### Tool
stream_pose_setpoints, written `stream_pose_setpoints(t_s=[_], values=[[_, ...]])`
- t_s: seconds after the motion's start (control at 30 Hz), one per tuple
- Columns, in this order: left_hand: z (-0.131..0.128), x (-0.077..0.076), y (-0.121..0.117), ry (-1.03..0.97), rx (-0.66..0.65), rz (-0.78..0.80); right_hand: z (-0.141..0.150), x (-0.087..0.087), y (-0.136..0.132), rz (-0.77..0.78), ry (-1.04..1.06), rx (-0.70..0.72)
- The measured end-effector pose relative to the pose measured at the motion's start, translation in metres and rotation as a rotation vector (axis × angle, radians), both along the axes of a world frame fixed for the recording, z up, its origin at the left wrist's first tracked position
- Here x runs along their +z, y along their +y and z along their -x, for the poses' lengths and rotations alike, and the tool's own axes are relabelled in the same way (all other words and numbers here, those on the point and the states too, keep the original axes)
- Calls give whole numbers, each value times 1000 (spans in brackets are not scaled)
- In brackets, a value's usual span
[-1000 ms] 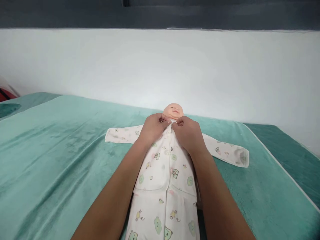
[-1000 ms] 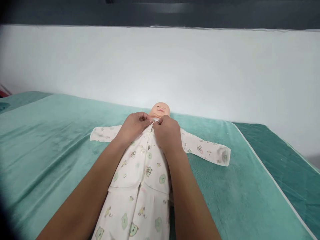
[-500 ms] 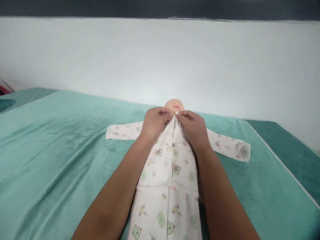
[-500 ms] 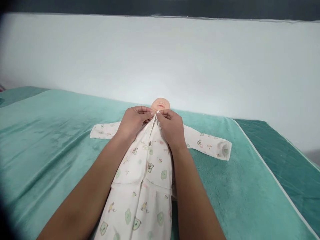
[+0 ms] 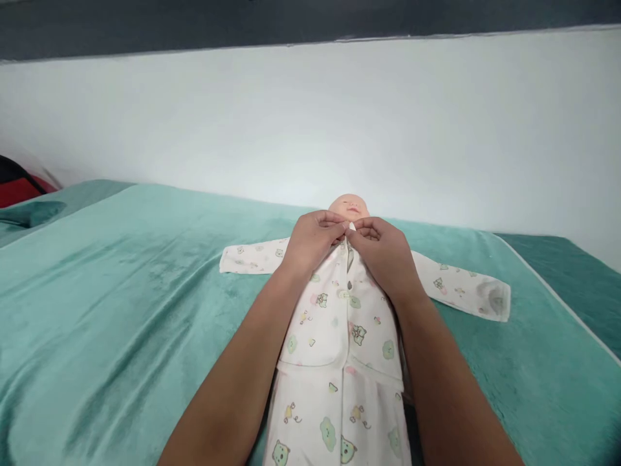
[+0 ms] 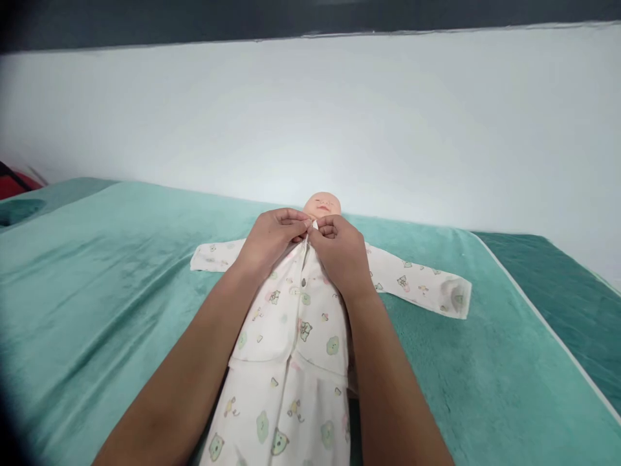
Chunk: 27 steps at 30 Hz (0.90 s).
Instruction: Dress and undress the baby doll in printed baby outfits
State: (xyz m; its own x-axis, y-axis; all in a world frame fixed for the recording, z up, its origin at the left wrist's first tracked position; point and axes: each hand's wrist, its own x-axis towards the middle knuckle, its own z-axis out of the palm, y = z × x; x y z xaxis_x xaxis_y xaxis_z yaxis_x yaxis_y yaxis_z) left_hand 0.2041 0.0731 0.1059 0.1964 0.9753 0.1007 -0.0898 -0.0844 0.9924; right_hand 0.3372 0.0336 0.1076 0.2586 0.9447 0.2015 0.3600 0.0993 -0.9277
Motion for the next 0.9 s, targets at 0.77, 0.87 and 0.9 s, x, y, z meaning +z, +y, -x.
stream_pose_setpoints(t_s=[0.77, 0.87, 0.9], values=[[7, -13, -17, 294, 94, -189, 4, -21, -50, -185, -230, 107], [10, -18, -27, 428, 130, -319, 6, -31, -66, -271, -322, 96], [11, -20, -30, 457, 129, -358, 7, -33, -68, -283, -344, 87]])
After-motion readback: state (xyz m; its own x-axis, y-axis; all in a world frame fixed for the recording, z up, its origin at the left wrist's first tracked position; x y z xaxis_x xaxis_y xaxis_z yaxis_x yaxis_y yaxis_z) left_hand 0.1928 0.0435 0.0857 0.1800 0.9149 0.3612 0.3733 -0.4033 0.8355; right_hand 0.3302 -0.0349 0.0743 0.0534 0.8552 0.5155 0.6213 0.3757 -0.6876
